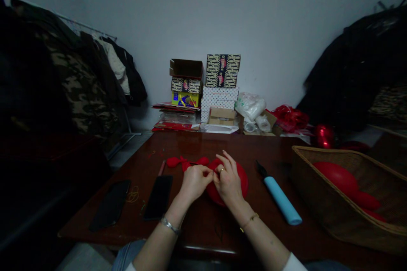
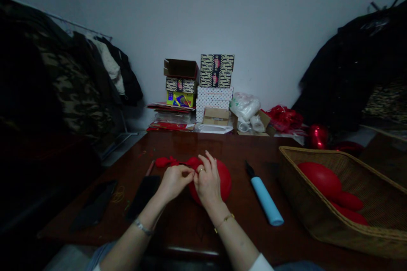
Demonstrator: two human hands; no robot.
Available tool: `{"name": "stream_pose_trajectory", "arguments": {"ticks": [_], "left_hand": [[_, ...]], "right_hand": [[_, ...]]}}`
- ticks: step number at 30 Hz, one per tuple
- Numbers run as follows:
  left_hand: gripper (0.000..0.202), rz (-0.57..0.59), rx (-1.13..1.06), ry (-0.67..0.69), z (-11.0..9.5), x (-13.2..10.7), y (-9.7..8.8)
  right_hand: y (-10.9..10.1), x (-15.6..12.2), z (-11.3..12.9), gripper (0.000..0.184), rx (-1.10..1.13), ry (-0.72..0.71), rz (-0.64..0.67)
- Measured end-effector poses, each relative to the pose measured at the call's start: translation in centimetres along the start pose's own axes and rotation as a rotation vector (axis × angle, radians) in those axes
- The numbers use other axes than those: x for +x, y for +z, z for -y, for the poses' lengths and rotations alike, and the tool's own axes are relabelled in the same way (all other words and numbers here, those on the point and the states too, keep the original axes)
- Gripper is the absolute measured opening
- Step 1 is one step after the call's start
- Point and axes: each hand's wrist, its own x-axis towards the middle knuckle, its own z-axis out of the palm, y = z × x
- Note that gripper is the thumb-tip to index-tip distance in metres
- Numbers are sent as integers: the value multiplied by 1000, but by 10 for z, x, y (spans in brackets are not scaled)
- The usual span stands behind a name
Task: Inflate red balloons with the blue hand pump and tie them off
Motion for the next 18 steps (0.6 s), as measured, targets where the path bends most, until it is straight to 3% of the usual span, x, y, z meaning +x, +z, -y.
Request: {"name": "stream_pose_trajectory", "arguments": {"ticks": [8, 13, 18], "left_hand": [[12, -140, 73, -150, -1, 0, 4], [6, -130, 72, -96, 2, 1, 1], [6, -218, 102, -105, 10, 4, 2]], "right_hand": [[-2, 0, 0, 7, 53, 20, -14], [-4, 2, -1, 6, 142, 30, -34], [-8, 3, -2, 7, 231, 61, -48]]}}
